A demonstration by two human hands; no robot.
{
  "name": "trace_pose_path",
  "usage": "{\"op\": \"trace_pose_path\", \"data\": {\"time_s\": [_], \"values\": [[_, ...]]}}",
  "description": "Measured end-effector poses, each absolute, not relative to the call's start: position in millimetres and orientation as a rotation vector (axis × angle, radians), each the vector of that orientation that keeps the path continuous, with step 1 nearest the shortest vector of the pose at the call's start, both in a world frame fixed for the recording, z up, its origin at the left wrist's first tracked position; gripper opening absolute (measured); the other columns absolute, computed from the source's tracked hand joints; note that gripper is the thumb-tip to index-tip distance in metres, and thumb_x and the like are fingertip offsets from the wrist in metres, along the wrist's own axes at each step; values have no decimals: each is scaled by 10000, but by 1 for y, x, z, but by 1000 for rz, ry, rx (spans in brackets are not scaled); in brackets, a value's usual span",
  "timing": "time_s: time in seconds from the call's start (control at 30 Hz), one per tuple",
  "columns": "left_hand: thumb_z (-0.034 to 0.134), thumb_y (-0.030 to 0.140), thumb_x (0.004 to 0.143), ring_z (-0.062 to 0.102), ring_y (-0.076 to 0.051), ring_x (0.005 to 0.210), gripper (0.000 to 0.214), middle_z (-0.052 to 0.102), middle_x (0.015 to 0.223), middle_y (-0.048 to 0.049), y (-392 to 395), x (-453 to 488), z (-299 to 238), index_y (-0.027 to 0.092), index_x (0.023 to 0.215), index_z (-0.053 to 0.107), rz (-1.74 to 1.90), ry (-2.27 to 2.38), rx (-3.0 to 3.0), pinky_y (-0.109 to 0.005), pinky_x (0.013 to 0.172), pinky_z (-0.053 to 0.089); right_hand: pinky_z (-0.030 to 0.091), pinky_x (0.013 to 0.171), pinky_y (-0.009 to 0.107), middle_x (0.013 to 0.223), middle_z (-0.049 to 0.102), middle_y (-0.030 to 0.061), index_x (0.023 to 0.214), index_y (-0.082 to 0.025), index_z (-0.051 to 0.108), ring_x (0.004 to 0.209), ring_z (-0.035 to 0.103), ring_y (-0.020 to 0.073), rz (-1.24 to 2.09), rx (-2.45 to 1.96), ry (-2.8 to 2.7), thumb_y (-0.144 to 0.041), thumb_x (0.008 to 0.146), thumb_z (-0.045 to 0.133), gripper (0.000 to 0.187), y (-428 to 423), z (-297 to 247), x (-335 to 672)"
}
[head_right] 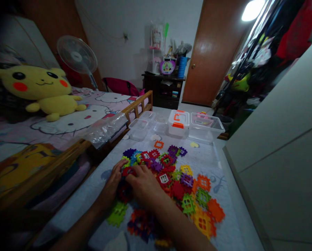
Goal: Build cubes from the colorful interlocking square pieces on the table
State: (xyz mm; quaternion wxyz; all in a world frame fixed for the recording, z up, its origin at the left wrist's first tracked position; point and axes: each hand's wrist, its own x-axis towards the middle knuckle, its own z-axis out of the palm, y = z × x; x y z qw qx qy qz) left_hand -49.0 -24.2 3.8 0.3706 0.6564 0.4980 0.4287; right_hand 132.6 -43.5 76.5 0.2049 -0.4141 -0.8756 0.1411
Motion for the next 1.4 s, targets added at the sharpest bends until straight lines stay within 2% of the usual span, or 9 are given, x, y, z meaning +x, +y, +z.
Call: {"op": "trace_pose_path", "data": {"time_s": [0.17,0.33,0.47,0.53,0.7,1.0,1.17,1.3,1.4], "values": [[285,486,992,249,-236,1453,485,295,1547,-76,-25,-52,5,250,1394,418,1179,1324,1645,-471,1202,206,434,986,336,1216,575,76,1170,-217,596,1136,522,201,626,-890,-2492,-123,857,536,332,-55,87,126],[492,545,900,206,-315,1463,602,197,1573,-119,-32,-57,8,233,1409,416,908,1507,1928,-544,1173,224,401,1014,386,1208,596,108,1192,-182,593,1149,522,229,537,-1261,-2277,-172,840,548,355,-7,76,150],[730,594,678,216,-417,1438,933,152,1587,-169,-41,-60,2,235,1461,371,696,1549,2133,-606,1123,264,271,1089,560,1456,419,213,1440,-139,379,1357,339,389,605,-1596,-2265,-427,656,787,930,39,54,159],[782,583,607,213,-448,1429,1018,168,1581,-188,-43,-61,-1,233,1468,366,633,1545,2198,-627,1114,257,291,1074,561,1444,429,223,1469,-142,336,1349,357,403,749,-1628,-2272,-460,615,813,1028,51,48,158],[758,571,655,239,-419,1435,1010,144,1590,-204,-36,-62,-4,200,1488,325,607,1458,2186,-565,1118,309,424,982,389,1241,558,156,1386,-122,456,1134,545,268,825,-1487,-2281,-291,688,758,779,44,54,158],[766,612,621,412,-368,1350,978,457,1477,-142,2,-73,17,261,1457,399,482,1196,2333,-579,1129,258,441,956,361,1183,541,82,1242,-217,560,1086,515,219,663,-1190,-2311,-135,739,654,519,-17,67,161],[441,550,924,414,-306,1362,531,480,1472,-88,14,-85,32,306,1395,475,401,1396,2292,-610,1126,208,434,945,397,1135,584,73,1121,-233,628,1066,523,240,590,-1241,-2395,-182,776,677,352,-45,74,182],[410,491,940,507,-268,1261,470,572,1344,-113,40,-86,25,212,1286,564,549,1526,2358,-459,1092,347,437,955,414,1144,605,77,1085,-251,665,1080,542,244,601,-1305,-2314,-324,824,682,272,-50,78,212],[446,379,905,513,-272,1231,413,587,1285,-126,68,-78,16,177,1245,566,592,1553,2377,-442,1087,356,443,974,381,1174,608,94,1060,-216,668,1103,565,221,606,-1391,-2149,-350,868,622,238,-37,72,239]]}}
